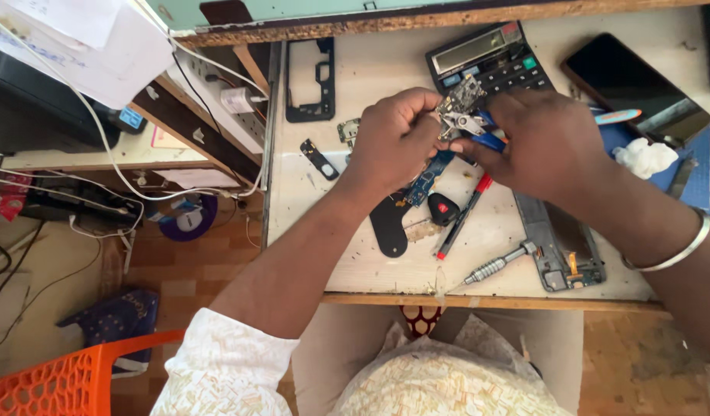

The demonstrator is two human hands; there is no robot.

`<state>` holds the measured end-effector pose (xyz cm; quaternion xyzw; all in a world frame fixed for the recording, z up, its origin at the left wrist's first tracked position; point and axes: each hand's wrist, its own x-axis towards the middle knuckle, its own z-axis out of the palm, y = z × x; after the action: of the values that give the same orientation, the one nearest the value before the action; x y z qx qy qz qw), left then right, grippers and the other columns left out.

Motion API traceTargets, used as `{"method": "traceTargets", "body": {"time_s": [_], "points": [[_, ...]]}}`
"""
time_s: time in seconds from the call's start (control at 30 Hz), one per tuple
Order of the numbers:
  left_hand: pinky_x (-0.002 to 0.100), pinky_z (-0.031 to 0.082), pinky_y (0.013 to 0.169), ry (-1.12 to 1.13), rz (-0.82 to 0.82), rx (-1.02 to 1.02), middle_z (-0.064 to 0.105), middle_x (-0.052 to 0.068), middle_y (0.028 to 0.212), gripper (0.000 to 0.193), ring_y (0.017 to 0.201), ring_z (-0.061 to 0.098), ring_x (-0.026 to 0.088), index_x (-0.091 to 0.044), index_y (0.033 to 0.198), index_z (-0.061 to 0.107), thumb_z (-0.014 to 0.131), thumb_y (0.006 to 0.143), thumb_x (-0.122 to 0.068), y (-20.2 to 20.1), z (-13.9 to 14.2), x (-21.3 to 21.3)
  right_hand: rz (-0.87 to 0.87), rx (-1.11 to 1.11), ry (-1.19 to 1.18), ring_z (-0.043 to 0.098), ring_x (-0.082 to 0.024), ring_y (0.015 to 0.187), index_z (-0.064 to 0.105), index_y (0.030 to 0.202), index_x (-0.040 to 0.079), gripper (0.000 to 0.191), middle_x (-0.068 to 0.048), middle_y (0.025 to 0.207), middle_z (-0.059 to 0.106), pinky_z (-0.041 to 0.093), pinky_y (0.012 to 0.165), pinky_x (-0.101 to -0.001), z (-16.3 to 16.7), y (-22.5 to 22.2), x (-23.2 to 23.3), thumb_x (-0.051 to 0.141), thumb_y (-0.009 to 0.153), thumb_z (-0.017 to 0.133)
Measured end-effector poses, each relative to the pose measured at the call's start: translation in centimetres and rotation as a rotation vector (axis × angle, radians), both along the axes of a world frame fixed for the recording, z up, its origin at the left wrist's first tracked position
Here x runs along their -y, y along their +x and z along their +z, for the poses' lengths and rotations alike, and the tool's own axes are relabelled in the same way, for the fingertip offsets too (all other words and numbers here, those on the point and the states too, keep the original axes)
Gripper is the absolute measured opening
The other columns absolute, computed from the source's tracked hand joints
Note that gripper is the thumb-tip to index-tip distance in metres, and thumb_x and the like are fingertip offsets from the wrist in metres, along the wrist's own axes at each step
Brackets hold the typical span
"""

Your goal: The person sits at a repair bench and uses blue-handled pliers to grip and work on a small component on a disassembled phone motherboard, holding the board steady with the other hand and repositioning it repeatedly while prying at the part.

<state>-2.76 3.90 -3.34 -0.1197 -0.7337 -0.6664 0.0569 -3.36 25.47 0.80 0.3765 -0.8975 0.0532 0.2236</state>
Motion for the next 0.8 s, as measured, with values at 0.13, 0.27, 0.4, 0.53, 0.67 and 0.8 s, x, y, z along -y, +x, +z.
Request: {"method": "traceTargets", "body": {"time_s": [0.13,0.27,0.4,0.53,0.67,0.8], "points": [[0.023,0.058,0.057,0.063,-0.043,0.035,0.074,0.005,0.077,0.020,0.067,0.071,0.005,0.003,0.107,0.071,0.056,0.096,-0.006,0.17,-0.10,0.02,0.012,0.045,0.009,0.064,-0.034,0.068,0.062,0.084,0.003,0.051,-0.011,0.072,0.059,0.049,0.059,-0.0432,0.26,0.09,0.05,0.050,0.087,0.084],[0.024,0.062,0.062,0.052,-0.030,-0.022,0.075,0.005,0.078,0.019,0.069,0.073,0.007,0.004,0.107,0.070,0.057,0.095,-0.004,0.11,-0.18,0.04,0.014,0.043,0.037,0.063,-0.033,0.065,0.059,0.078,0.004,0.051,-0.010,0.067,0.057,0.049,0.058,-0.0435,0.42,0.07,0.01,0.048,0.086,0.084],[0.024,0.062,0.062,0.027,-0.026,-0.001,0.075,0.005,0.076,0.020,0.070,0.075,0.006,0.004,0.106,0.070,0.056,0.095,-0.004,0.27,0.00,0.10,0.022,0.036,0.037,0.063,-0.033,0.065,0.059,0.079,0.004,0.051,-0.011,0.067,0.057,0.049,0.058,-0.0433,0.39,0.19,0.09,0.048,0.086,0.084],[0.025,0.062,0.064,0.038,-0.020,-0.029,0.075,0.006,0.077,0.020,0.070,0.074,0.007,0.003,0.107,0.071,0.057,0.095,-0.005,0.44,0.34,0.31,0.021,-0.001,0.022,0.064,-0.033,0.068,0.061,0.083,0.005,0.049,-0.012,0.072,0.059,0.050,0.059,-0.0434,0.35,0.15,0.28,0.048,0.087,0.084],[0.026,0.056,0.056,-0.090,0.046,-0.001,0.075,0.006,0.073,0.023,0.060,0.068,0.008,0.001,0.108,0.072,0.058,0.094,-0.010,0.39,0.25,0.54,-0.001,0.018,0.028,0.065,-0.033,0.069,0.060,0.079,0.005,0.051,-0.011,0.070,0.059,0.051,0.061,-0.0442,0.18,-0.21,0.55,0.050,0.086,0.084],[0.025,0.060,0.065,-0.050,0.018,-0.089,0.076,0.005,0.076,0.024,0.071,0.075,0.006,0.001,0.112,0.071,0.059,0.095,-0.010,0.03,-0.47,0.56,0.005,-0.009,0.032,0.065,-0.034,0.072,0.064,0.087,0.004,0.052,-0.013,0.076,0.062,0.052,0.063,-0.0438,-0.08,-0.27,0.57,0.051,0.087,0.083]]}}
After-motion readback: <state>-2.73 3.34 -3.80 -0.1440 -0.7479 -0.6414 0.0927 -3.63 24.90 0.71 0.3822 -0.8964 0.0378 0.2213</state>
